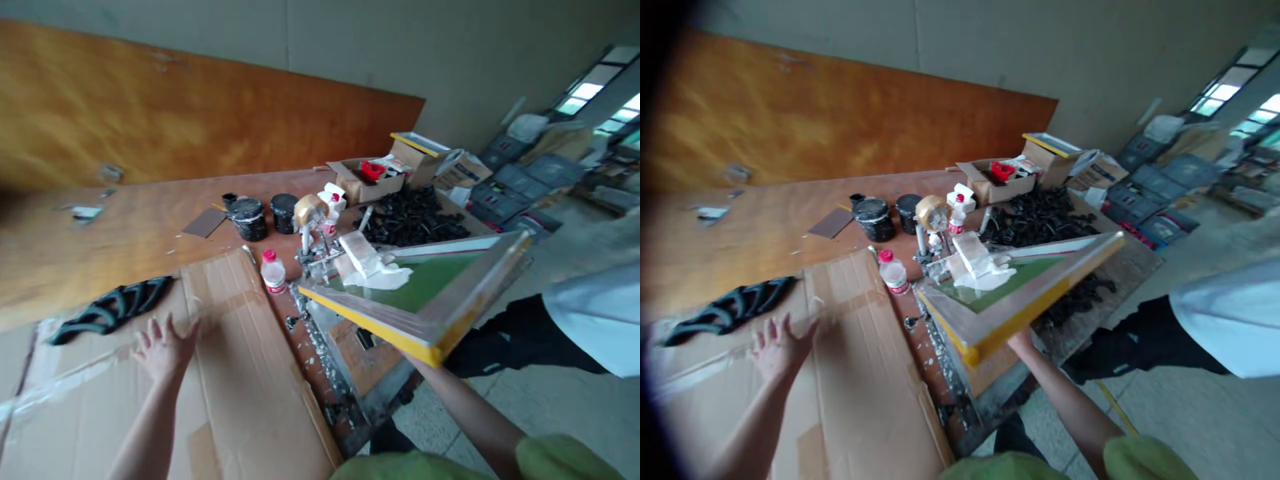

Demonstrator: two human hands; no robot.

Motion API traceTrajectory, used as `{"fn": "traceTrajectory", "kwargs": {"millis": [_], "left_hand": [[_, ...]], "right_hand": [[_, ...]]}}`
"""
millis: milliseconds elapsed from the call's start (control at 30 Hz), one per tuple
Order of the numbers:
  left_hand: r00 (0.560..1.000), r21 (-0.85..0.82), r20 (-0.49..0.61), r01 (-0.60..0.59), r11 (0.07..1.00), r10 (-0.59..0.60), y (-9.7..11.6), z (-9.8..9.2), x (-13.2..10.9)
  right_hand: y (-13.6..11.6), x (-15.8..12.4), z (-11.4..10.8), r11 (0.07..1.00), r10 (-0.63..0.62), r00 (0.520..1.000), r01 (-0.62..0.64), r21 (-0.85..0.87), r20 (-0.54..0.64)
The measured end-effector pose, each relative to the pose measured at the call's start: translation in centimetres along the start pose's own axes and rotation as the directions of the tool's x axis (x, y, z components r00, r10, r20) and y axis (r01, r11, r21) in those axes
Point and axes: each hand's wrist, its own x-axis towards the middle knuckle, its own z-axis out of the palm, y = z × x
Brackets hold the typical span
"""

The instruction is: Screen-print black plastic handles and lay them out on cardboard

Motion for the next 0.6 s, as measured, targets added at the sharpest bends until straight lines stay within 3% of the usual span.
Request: {"fn": "traceTrajectory", "kwargs": {"millis": [100, 200, 300, 400, 500, 600], "left_hand": [[0.999, -0.177, -0.031, -0.024, 0.984, 0.019, 5.3, -1.5, -5.1], [0.994, -0.387, 0.089, 0.099, 0.917, -0.069, 12.1, -5.3, -10.0], [0.997, -0.72, 0.047, 0.073, 0.69, -0.057, 19.2, -9.6, -13.7], [1.0, -0.888, 0.01, 0.001, 0.46, 0.019, 25.3, -13.4, -16.3], [1.0, -0.919, -0.02, -0.023, 0.394, 0.013, 29.6, -16.1, -18.6], [0.997, -0.919, 0.0, 0.03, 0.393, -0.075, 31.3, -17.4, -21.1]], "right_hand": [[1.6, 0.2, 1.0, 0.998, 0.054, 0.998, -0.053, 0.019, -0.02], [3.5, 0.5, 1.7, 0.995, 0.034, 0.999, -0.036, 0.095, 0.026], [5.7, 1.0, 1.9, 0.974, -0.079, 0.99, 0.051, 0.222, 0.117], [7.8, 2.1, 1.7, 0.916, -0.219, 0.957, 0.134, 0.379, 0.191], [9.5, 3.6, 1.1, 0.84, -0.323, 0.921, 0.175, 0.514, 0.215], [11.2, 5.4, 0.4, 0.803, -0.367, 0.909, 0.205, 0.559, 0.195]]}}
